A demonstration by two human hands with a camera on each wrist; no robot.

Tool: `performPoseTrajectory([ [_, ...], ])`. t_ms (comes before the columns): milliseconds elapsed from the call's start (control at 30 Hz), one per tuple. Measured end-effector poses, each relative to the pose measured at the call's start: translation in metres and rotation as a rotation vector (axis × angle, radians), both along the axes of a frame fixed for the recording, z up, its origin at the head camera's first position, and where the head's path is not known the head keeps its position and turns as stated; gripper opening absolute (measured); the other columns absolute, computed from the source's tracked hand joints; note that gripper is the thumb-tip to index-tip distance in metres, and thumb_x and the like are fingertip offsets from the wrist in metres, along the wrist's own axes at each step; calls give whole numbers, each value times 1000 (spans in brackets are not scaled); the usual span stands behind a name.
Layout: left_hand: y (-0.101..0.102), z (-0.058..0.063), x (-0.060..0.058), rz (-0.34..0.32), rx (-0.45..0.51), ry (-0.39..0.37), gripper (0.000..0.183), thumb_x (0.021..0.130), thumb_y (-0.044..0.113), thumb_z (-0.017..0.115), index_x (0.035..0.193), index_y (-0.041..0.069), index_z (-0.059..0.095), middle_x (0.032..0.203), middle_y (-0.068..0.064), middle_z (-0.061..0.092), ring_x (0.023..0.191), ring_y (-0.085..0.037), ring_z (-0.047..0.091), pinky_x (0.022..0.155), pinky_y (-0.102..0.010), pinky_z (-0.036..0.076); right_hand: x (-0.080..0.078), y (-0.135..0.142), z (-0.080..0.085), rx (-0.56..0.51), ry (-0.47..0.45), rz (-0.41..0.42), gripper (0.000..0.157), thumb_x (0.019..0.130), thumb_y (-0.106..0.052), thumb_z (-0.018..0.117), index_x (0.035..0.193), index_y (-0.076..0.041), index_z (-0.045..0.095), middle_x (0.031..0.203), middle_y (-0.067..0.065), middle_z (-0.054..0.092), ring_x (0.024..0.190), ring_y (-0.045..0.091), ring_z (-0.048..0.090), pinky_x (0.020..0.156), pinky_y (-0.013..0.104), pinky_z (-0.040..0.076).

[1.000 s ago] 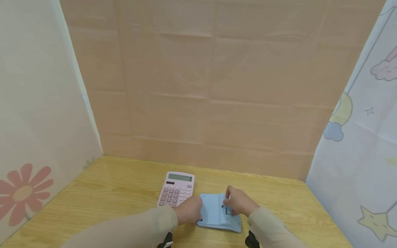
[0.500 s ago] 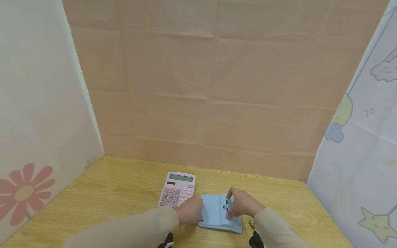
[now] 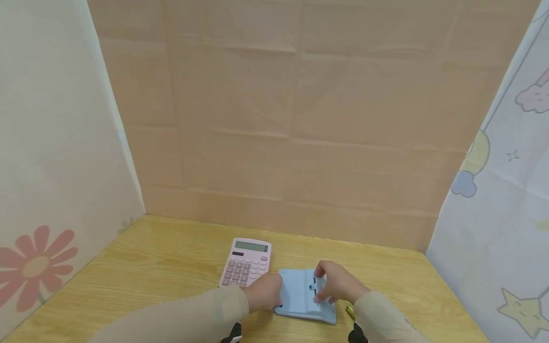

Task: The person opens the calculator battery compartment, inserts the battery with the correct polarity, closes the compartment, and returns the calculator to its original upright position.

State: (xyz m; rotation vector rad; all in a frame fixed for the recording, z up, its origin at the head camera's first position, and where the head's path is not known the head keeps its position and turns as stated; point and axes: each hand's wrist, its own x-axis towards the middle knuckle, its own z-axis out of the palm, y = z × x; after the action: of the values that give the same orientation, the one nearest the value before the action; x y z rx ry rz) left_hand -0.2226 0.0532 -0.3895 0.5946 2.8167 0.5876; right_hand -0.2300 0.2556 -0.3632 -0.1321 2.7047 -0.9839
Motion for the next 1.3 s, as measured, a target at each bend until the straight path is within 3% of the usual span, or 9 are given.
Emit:
performPoseTrajectory([
  [200,0,0,0,2,-12,4,14,84,5,69,73,1,62,58,-2,49,49,-11,43,44,-21,31,-4,10,-4,-39,-24,94,52,66,-5,86,106,-2,53,113,13,53,79,21,62,60,38,57],
  [367,0,0,0,-7,-25,11,12,82,5,70,73,1,62,58,-2,50,48,-11,44,43,-20,32,-8,20,-6,-74,-49,175,52,70,-10,85,108,-3,51,114,13,52,76,21,63,62,39,57],
  [633,1,0,-1,-16,-37,41,13,83,6,70,73,2,62,59,-2,50,51,-11,45,45,-20,34,-19,37,4,-159,-61,308,51,78,-15,81,113,2,48,116,17,48,87,24,68,73,40,56],
  [800,2,-1,-2,-11,-48,40,11,83,6,70,75,2,63,59,-2,50,51,-11,45,45,-20,33,-29,51,11,-147,-36,285,53,81,-18,78,117,4,47,115,18,47,91,25,67,79,43,55],
  [1067,3,0,-2,2,-57,41,10,83,6,70,77,1,65,60,-1,52,51,-11,46,46,-20,35,-42,74,11,-24,46,195,57,78,-21,81,115,7,48,112,18,51,90,23,61,75,44,56],
  [1300,2,4,1,-10,-59,42,12,84,6,69,75,1,63,61,-2,51,53,-11,46,47,-20,35,-45,93,4,42,7,147,50,78,-15,80,110,8,49,107,18,52,94,27,57,73,45,55],
])
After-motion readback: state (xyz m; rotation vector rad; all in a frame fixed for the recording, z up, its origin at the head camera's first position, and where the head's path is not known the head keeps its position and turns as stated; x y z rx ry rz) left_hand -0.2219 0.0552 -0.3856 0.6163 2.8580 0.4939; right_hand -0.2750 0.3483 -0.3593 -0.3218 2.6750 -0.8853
